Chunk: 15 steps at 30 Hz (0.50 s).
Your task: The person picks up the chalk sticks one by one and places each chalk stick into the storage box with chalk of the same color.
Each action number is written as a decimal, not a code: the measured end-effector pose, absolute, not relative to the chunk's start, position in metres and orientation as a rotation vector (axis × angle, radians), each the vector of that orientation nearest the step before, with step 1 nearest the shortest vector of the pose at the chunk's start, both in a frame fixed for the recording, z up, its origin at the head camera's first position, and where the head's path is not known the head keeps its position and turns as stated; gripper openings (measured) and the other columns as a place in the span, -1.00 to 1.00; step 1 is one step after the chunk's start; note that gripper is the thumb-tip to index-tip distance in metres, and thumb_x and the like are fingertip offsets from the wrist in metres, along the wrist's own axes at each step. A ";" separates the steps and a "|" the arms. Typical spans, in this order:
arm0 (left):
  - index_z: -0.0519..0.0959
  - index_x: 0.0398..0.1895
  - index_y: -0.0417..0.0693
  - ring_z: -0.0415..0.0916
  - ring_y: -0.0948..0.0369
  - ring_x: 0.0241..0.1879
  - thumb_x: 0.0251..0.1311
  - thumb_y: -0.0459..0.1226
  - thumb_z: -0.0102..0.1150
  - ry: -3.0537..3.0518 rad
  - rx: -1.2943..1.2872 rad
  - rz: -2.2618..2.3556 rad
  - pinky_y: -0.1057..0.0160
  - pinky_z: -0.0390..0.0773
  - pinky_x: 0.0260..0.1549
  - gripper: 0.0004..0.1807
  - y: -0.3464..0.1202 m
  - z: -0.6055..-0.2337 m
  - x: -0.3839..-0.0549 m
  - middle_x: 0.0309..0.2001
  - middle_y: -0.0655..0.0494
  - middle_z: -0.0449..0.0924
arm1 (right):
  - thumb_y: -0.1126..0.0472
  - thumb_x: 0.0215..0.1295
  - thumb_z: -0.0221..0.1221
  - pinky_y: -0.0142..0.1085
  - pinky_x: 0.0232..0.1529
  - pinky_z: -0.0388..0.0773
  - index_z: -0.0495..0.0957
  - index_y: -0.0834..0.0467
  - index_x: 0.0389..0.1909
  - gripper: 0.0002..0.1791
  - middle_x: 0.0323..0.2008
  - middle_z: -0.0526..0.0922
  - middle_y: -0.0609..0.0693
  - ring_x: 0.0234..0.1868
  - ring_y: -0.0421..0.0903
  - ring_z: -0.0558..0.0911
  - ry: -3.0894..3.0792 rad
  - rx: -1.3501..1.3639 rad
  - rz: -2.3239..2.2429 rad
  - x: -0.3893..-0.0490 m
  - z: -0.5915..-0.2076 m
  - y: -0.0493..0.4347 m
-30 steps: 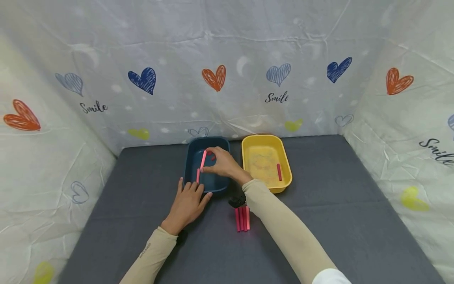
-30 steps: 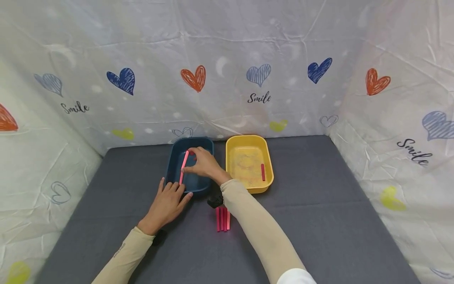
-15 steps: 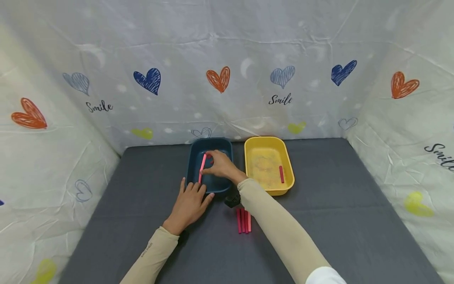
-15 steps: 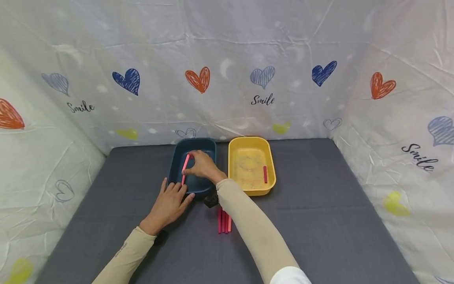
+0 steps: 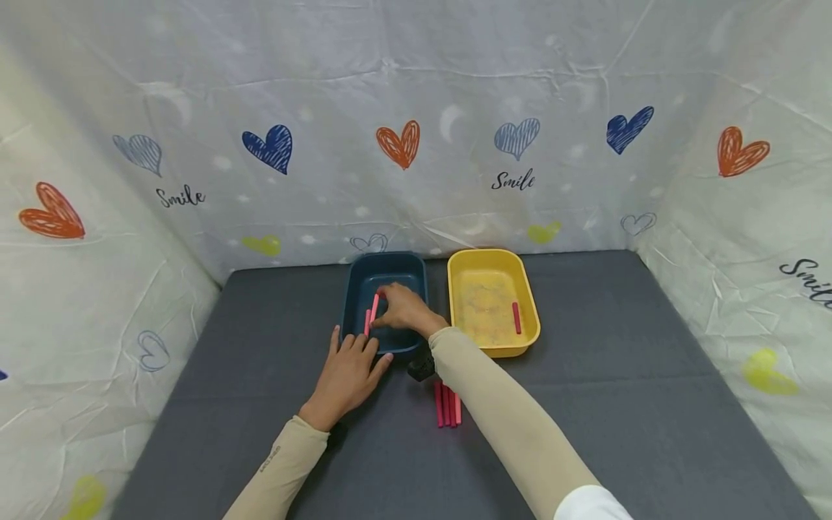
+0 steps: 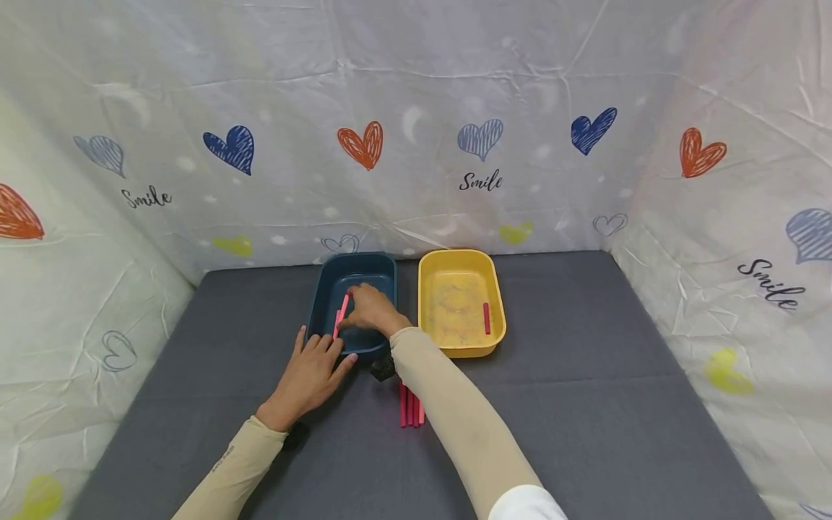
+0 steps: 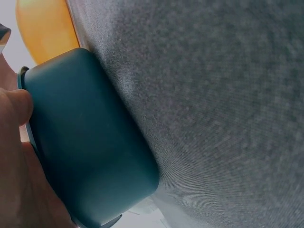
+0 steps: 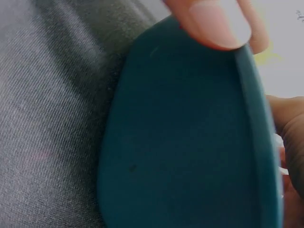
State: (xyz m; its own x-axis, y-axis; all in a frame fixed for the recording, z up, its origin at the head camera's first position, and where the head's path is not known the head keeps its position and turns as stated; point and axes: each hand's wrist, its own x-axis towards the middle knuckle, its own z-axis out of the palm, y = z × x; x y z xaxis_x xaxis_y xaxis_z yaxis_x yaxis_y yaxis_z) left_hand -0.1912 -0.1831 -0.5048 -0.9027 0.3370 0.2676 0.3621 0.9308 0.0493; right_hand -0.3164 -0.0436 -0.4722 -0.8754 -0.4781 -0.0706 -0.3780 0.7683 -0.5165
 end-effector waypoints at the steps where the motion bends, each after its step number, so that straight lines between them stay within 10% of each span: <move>1: 0.53 -0.14 -0.11 0.46 -0.05 -0.05 0.40 0.09 0.00 -2.830 -0.520 -0.142 -0.34 0.01 0.41 -0.57 -0.183 -0.505 -0.191 -0.14 -0.08 0.55 | -0.10 0.10 0.41 -0.16 0.21 0.51 0.38 0.09 0.35 -0.19 0.23 0.50 0.04 0.20 -0.04 0.53 2.765 -0.671 -0.719 -0.316 -0.472 -0.044; 15: 0.53 -0.08 -0.10 0.45 -0.05 -0.03 0.41 0.09 -0.03 -2.843 -0.516 -0.155 -0.33 -0.03 0.43 -0.56 -0.184 -0.506 -0.191 -0.12 -0.06 0.54 | -0.16 0.08 0.41 -0.14 0.16 0.54 0.44 0.00 0.30 -0.24 0.24 0.47 -0.02 0.17 -0.07 0.53 2.817 -0.650 -0.480 -0.313 -0.479 -0.048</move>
